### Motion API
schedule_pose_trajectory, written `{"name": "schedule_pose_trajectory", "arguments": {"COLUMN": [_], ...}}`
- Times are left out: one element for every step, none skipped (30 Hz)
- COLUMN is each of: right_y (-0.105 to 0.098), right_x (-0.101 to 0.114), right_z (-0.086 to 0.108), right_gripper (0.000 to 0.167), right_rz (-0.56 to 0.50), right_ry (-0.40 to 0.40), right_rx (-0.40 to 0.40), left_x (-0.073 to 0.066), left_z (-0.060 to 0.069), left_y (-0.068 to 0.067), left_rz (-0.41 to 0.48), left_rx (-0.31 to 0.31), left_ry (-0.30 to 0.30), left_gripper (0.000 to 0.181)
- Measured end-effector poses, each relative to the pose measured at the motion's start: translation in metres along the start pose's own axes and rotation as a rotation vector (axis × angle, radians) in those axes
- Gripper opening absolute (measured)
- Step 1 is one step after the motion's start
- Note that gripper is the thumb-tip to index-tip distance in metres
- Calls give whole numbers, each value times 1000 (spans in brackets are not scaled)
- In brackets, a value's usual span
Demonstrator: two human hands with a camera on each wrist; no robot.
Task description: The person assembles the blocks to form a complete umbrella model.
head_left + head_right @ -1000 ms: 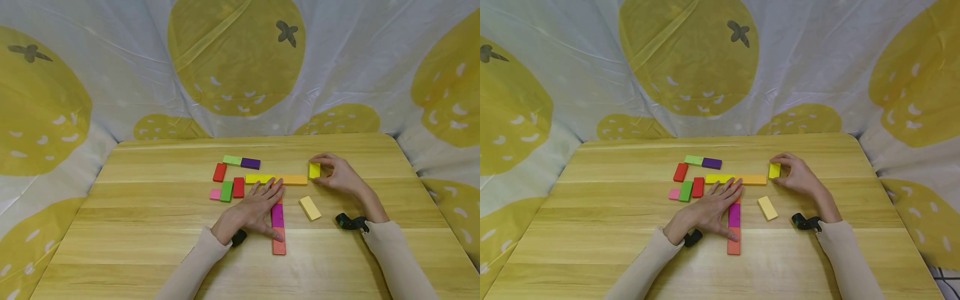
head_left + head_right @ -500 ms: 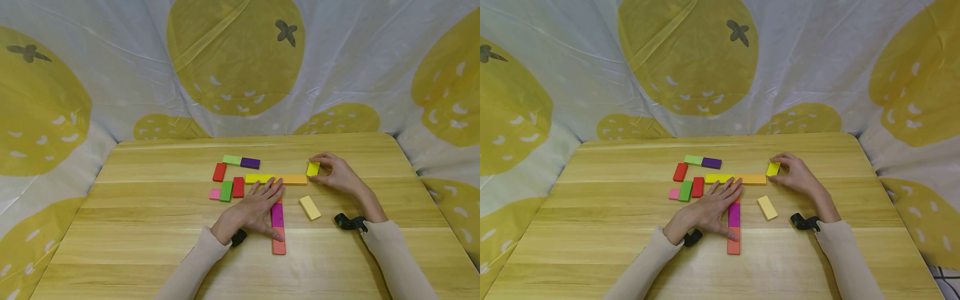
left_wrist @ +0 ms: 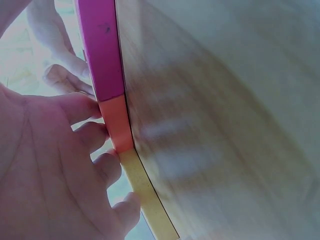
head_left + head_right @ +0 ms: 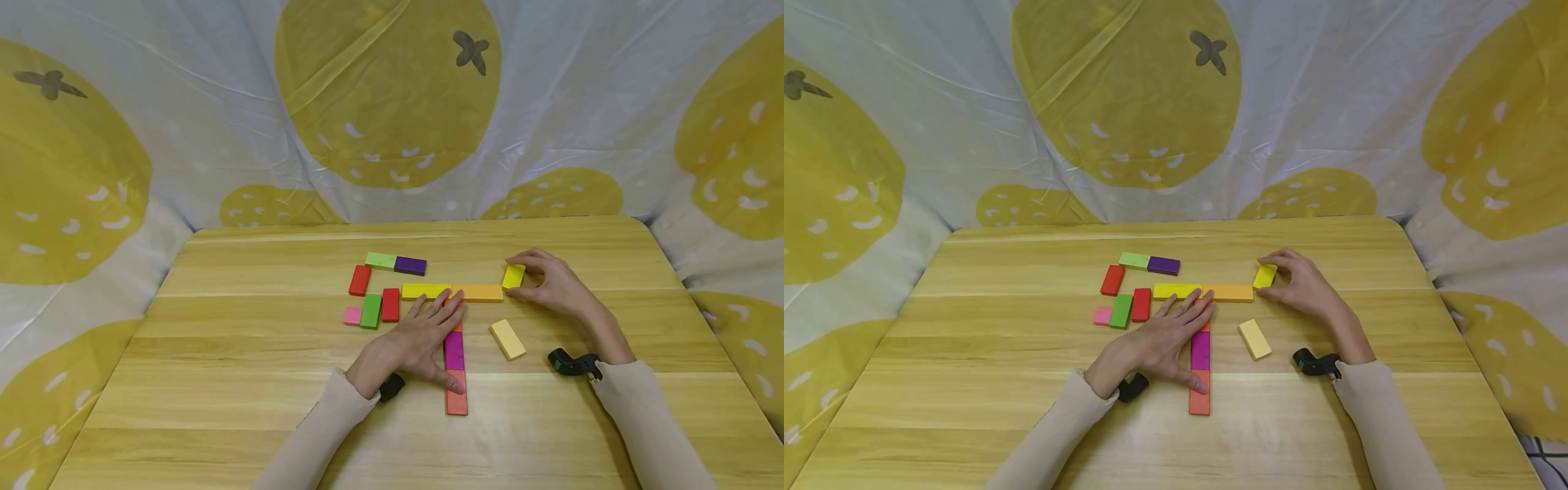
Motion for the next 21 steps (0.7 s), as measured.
{"name": "schedule_pose_trajectory", "arguments": {"right_y": [0,0,0,0,0,0,0,0,0,0,-1,-3,-5,-7,-10,-13,-16,-18,-20,-21,-22], "right_x": [0,0,0,0,0,0,0,0,1,1,2,3,5,6,8,11,14,16,19,22,26], "right_z": [0,0,0,-1,-1,-1,-2,-2,-2,-2,-2,-2,-1,0,1,2,3,4,6,7,9], "right_gripper": [58,58,58,58,57,57,57,57,57,57,57,56,56,56,55,55,54,53,53,52,52], "right_rz": [1,3,3,5,6,7,7,8,7,7,5,0,-13,-30,-49,-69,-92,-112,-132,-146,-150], "right_ry": [-1,-4,-5,-7,-9,-10,-10,-11,-9,-10,-12,-9,-3,2,6,8,11,5,0,-10,-19], "right_rx": [-1,-2,-4,-5,-7,-8,-9,-8,-6,-4,-4,-3,-3,-2,-2,0,3,11,27,49,73], "left_x": [0,0,0,0,0,1,1,1,1,1,1,1,1,0,0,0,0,0,0,0,0], "left_z": [0,0,0,0,0,0,0,0,0,0,0,0,0,0,0,0,0,0,0,-1,-1], "left_y": [0,0,0,0,0,0,0,0,0,0,0,0,0,-1,0,0,0,0,0,0,0], "left_rz": [-1,-2,-3,-3,-2,-1,0,3,3,3,4,4,5,7,7,6,4,4,3,2,0], "left_rx": [0,-1,-1,-1,-1,-1,0,2,1,2,1,2,3,5,5,7,7,9,10,11,11], "left_ry": [-1,-2,-3,-3,-3,-3,-4,-4,-4,-4,-4,-4,-4,-4,-5,-5,-6,-7,-8,-9,-10], "left_gripper": [131,131,131,131,131,131,131,131,131,131,131,131,131,131,131,131,131,131,131,131,132]}}
Point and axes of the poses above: each hand's wrist, its own z-axis away from the middle knuckle, its own y-axis out of the palm, x = y × z, the point moved 4 cm from there along -z, towards the middle knuckle, and after that the axes turned 7 degrees about -y, right-handed, at the moved point
